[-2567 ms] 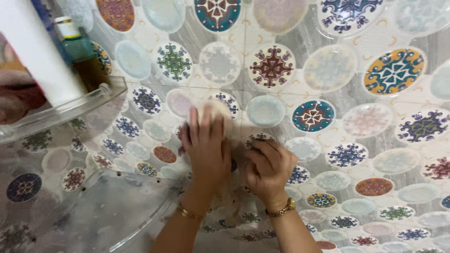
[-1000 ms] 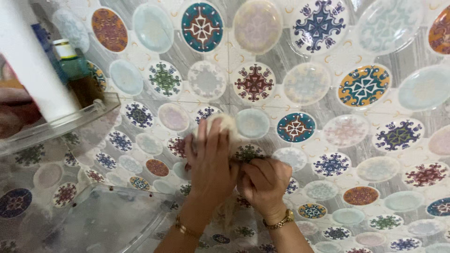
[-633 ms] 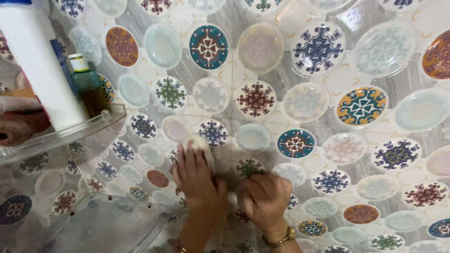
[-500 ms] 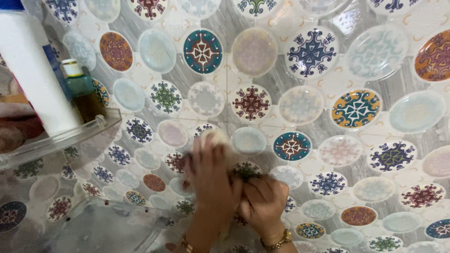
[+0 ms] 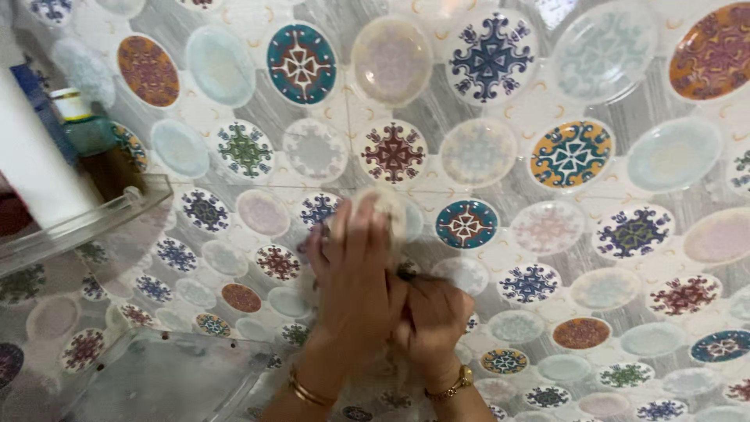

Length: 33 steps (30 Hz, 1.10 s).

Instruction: The person wipes the patterned bathroom wall tiles with a cloth, moving across the surface and around a corner shelf containing toiletries.

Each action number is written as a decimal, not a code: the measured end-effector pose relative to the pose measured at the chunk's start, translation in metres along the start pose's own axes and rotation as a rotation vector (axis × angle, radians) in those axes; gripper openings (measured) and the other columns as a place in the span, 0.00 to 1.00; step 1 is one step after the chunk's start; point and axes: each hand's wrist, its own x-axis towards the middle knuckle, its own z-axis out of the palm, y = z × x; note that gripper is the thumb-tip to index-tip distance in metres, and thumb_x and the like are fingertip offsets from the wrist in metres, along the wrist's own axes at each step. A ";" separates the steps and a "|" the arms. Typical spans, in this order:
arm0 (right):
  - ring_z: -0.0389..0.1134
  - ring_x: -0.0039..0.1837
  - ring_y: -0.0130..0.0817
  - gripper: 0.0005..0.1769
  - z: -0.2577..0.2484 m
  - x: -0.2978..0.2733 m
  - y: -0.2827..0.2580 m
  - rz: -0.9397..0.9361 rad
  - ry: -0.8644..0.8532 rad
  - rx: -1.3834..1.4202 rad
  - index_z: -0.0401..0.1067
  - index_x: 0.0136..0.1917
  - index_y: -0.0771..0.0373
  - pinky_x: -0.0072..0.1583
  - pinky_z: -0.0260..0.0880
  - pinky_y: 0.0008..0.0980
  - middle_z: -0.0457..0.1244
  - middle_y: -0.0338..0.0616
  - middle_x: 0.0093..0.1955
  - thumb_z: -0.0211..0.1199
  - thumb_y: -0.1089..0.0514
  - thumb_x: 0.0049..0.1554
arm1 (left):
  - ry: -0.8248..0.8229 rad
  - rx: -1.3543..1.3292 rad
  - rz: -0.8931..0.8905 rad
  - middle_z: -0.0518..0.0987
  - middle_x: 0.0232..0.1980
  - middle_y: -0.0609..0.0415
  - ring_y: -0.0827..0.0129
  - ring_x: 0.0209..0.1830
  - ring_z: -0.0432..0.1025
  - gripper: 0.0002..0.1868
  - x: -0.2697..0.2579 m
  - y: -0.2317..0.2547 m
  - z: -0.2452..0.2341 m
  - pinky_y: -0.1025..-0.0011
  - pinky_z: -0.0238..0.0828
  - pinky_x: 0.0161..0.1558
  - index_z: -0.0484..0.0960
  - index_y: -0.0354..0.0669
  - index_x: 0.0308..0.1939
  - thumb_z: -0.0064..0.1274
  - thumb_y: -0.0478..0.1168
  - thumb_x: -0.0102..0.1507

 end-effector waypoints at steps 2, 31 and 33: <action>0.70 0.48 0.43 0.11 -0.002 -0.001 0.000 -0.010 -0.010 0.007 0.77 0.44 0.64 0.50 0.69 0.41 0.68 0.44 0.45 0.65 0.62 0.45 | 0.022 -0.025 -0.024 0.60 0.75 0.39 0.43 0.77 0.52 0.39 0.009 0.006 -0.008 0.40 0.44 0.72 0.63 0.33 0.69 0.53 0.40 0.54; 0.53 0.80 0.55 0.31 -0.011 -0.043 -0.042 0.333 -0.036 0.119 0.58 0.73 0.68 0.74 0.60 0.47 0.46 0.58 0.81 0.63 0.62 0.59 | -0.212 -0.809 -0.196 0.68 0.62 0.32 0.44 0.64 0.66 0.26 -0.034 0.024 -0.014 0.55 0.65 0.64 0.74 0.32 0.63 0.46 0.40 0.62; 0.48 0.79 0.60 0.39 -0.002 -0.026 -0.027 0.172 -0.237 -0.134 0.57 0.74 0.73 0.73 0.52 0.55 0.45 0.61 0.80 0.62 0.55 0.53 | -0.016 -0.611 -0.161 0.70 0.65 0.38 0.47 0.68 0.65 0.25 -0.038 0.016 -0.007 0.52 0.61 0.70 0.74 0.36 0.65 0.47 0.40 0.63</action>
